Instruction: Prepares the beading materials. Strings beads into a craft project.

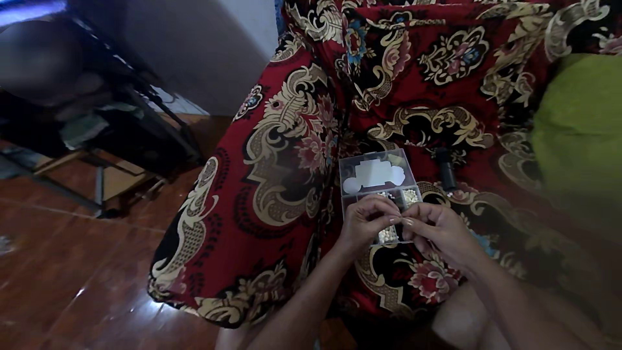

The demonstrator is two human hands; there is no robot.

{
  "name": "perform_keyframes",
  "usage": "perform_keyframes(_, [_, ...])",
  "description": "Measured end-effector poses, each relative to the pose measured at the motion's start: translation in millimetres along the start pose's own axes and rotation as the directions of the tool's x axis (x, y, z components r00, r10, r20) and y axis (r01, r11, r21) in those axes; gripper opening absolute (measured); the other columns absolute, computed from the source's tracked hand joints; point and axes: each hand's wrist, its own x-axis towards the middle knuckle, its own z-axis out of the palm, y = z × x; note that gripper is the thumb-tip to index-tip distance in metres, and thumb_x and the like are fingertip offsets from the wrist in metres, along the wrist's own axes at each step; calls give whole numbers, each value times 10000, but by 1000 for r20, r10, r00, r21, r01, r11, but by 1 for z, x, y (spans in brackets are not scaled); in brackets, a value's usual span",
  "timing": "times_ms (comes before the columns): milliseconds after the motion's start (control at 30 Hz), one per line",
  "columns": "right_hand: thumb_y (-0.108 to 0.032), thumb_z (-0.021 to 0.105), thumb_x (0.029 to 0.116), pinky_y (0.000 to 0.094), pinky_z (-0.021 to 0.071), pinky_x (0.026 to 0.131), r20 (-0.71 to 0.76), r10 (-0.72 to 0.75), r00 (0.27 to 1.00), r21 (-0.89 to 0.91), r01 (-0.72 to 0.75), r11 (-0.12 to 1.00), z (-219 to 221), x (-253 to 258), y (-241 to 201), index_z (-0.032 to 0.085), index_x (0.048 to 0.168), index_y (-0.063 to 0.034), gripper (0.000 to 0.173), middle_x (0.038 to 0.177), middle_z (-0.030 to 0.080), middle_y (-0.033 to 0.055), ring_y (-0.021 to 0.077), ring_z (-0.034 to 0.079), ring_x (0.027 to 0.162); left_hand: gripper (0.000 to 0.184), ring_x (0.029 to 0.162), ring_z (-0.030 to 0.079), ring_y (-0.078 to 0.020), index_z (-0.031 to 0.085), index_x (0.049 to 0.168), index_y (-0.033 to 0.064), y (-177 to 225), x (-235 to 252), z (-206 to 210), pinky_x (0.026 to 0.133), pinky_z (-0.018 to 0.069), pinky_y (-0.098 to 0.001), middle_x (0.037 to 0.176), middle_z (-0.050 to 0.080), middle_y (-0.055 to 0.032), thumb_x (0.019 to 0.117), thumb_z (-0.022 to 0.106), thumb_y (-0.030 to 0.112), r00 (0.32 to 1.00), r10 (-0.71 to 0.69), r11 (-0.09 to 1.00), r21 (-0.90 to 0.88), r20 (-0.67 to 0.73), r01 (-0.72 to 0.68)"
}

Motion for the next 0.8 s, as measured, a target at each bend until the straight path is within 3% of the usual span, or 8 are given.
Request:
perform_keyframes(167, [-208, 647, 956, 199, 559, 592, -117, -219, 969, -538, 124, 834, -25, 4, 7, 715, 1046, -76, 174, 890, 722, -17, 29, 661, 686, 47, 920, 677, -53, 721, 927, 23, 4, 1, -1, 773, 587, -218, 1057, 701, -15, 908, 685, -2, 996, -12, 999, 52, -83, 16])
perform_keyframes(300, [-100, 687, 948, 623, 549, 844, -195, -270, 943, -897, -60, 437, -54, 4, 1, 744, 1062, -11, 156, 1144, 710, 209, 418, 677, 1057, 63, 887, 675, -51, 720, 930, 29, 4, 0, 0, 754, 581, -216, 1027, 707, -8, 911, 674, -8, 995, -6, 1000, 25, -96, 8])
perform_keyframes(400, [-4, 666, 942, 697, 501, 871, -245, -278, 929, -939, -156, 307, -61, 6, -1, 743, 1131, -3, 203, 1329, 628, 254, 523, 569, 1227, 66, 889, 676, -43, 720, 924, 29, 5, -1, 2, 771, 581, -218, 1004, 710, 5, 903, 675, -15, 996, -23, 999, 22, -87, 25])
perform_keyframes(500, [-98, 633, 965, 510, 550, 947, -109, -396, 912, -856, 116, 503, -52, 5, 4, 761, 1152, -53, 231, 1314, 674, 162, 336, 646, 1198, 46, 964, 672, -53, 733, 916, 23, 3, -1, 4, 818, 577, -227, 1011, 711, -2, 895, 701, -3, 998, -12, 998, 59, -61, 15])
perform_keyframes(567, [-214, 640, 980, 233, 583, 822, -42, -347, 937, -586, 258, 768, -32, 2, 3, 739, 1202, -87, 274, 1258, 711, 27, 70, 687, 1049, 39, 981, 667, -53, 741, 921, 22, 2, -2, 4, 830, 577, -222, 1017, 707, -6, 891, 719, 8, 999, 2, 996, 87, -46, 2])
perform_keyframes(600, [-192, 653, 978, 186, 586, 711, -1, -291, 957, -408, 265, 874, -21, -1, 1, 709, 1230, -60, 290, 1206, 725, 11, 27, 697, 925, 38, 972, 664, -50, 742, 922, 24, 0, -3, 5, 819, 574, -215, 1018, 703, -6, 888, 728, 14, 999, 5, 995, 102, -43, 0])
perform_keyframes(667, [-144, 669, 970, 209, 615, 661, 49, -209, 977, -220, 214, 952, -4, -5, -1, 668, 1268, -23, 321, 1122, 740, 17, 51, 718, 819, 40, 943, 653, -41, 744, 919, 26, 0, -3, 6, 792, 567, -204, 1009, 688, -6, 881, 737, 17, 999, -3, 993, 121, -49, 9])
perform_keyframes(800, [-109, 690, 948, 205, 620, 649, -53, -216, 975, -298, 191, 935, 6, -3, 5, 701, 1106, -19, 183, 835, 740, -18, 50, 712, 687, 39, 893, 644, -29, 743, 920, 13, 1, -3, 5, 762, 554, -186, 991, 686, -13, 883, 740, 26, 997, -21, 983, 182, -68, 33])
